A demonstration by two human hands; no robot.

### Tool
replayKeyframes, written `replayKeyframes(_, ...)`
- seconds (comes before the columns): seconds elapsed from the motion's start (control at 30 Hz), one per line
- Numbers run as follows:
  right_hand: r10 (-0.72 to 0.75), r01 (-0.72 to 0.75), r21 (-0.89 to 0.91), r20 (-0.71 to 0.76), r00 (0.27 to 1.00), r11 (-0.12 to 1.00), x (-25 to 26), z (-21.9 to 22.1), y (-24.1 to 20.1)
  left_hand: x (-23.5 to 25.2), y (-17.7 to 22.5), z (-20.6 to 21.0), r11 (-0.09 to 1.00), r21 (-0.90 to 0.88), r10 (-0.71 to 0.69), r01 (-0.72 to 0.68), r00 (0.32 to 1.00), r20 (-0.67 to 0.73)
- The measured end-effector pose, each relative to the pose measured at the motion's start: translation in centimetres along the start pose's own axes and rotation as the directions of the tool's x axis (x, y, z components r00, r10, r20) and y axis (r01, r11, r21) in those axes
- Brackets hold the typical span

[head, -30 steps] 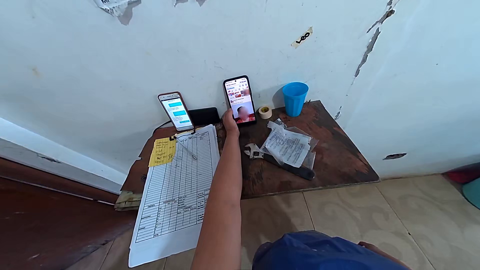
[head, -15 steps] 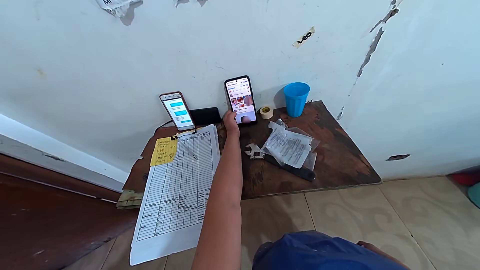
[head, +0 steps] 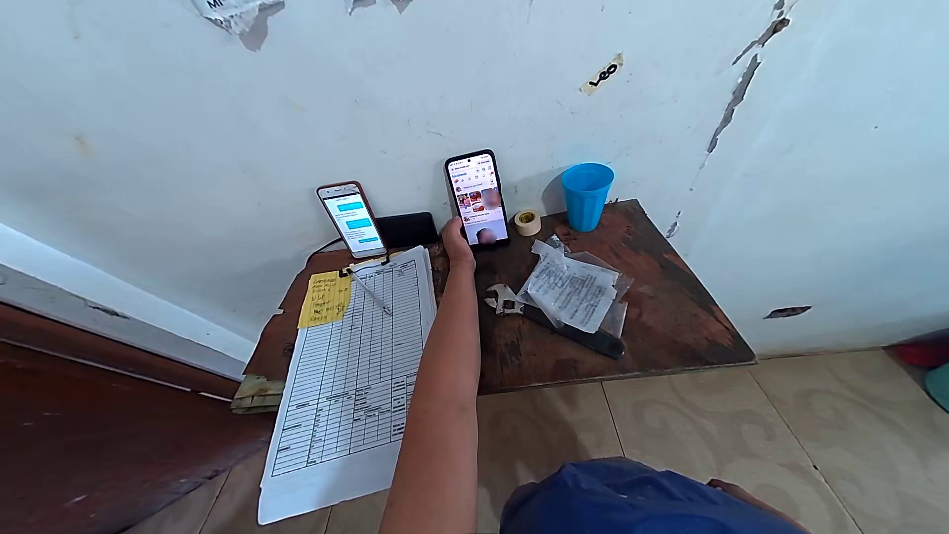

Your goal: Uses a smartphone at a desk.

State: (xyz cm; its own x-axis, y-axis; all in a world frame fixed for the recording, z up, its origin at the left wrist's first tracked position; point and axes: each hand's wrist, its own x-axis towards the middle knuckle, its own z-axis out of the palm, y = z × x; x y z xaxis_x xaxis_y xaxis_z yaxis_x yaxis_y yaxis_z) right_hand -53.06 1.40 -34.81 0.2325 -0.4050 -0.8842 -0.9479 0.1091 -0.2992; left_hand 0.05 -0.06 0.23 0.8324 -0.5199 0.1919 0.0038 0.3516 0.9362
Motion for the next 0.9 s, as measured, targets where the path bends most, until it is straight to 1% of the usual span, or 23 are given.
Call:
replayKeyframes(0.1, -0.020, 0.020, -0.021, -0.014, 1.000, 1.000, 1.0, 0.3, 0.8, -0.2, 0.2, 0.0, 1.000, 0.008, 0.010, -0.010, 1.000, 0.005)
replayKeyframes(0.23, -0.007, 0.008, 0.017, -0.014, 1.000, 1.000, 0.6, 0.2, 0.5, -0.2, 0.2, 0.1, 1.000, 0.011, -0.005, 0.005, 1.000, -0.010)
replayKeyframes(0.37, -0.012, 0.012, -0.003, -0.015, 1.000, 1.000, 1.0, 0.2, 0.7, -0.2, 0.1, 0.1, 1.000, 0.013, -0.009, 0.009, 1.000, -0.008)
replayKeyframes(0.53, -0.008, 0.009, 0.014, -0.010, 1.000, 1.000, 0.8, 0.1, 0.4, -0.2, 0.2, 0.1, 1.000, 0.004, -0.012, 0.012, 1.000, -0.013)
replayKeyframes(0.7, -0.012, 0.012, -0.017, 0.002, 1.000, 1.000, 1.2, 0.1, 0.5, -0.1, -0.1, 0.0, 1.000, 0.002, 0.003, -0.003, 1.000, -0.008)
replayKeyframes(0.8, -0.007, 0.007, 0.012, 0.008, 1.000, 1.000, 0.4, -0.2, -0.1, 0.2, -0.2, -0.1, 1.000, 0.021, 0.017, -0.017, 1.000, 0.006)
replayKeyframes(0.9, 0.004, -0.005, 0.062, 0.007, 1.000, 0.998, -0.9, -0.2, -0.8, 0.6, 0.4, 0.2, 0.998, 0.059, 0.021, -0.018, 0.999, -0.035)
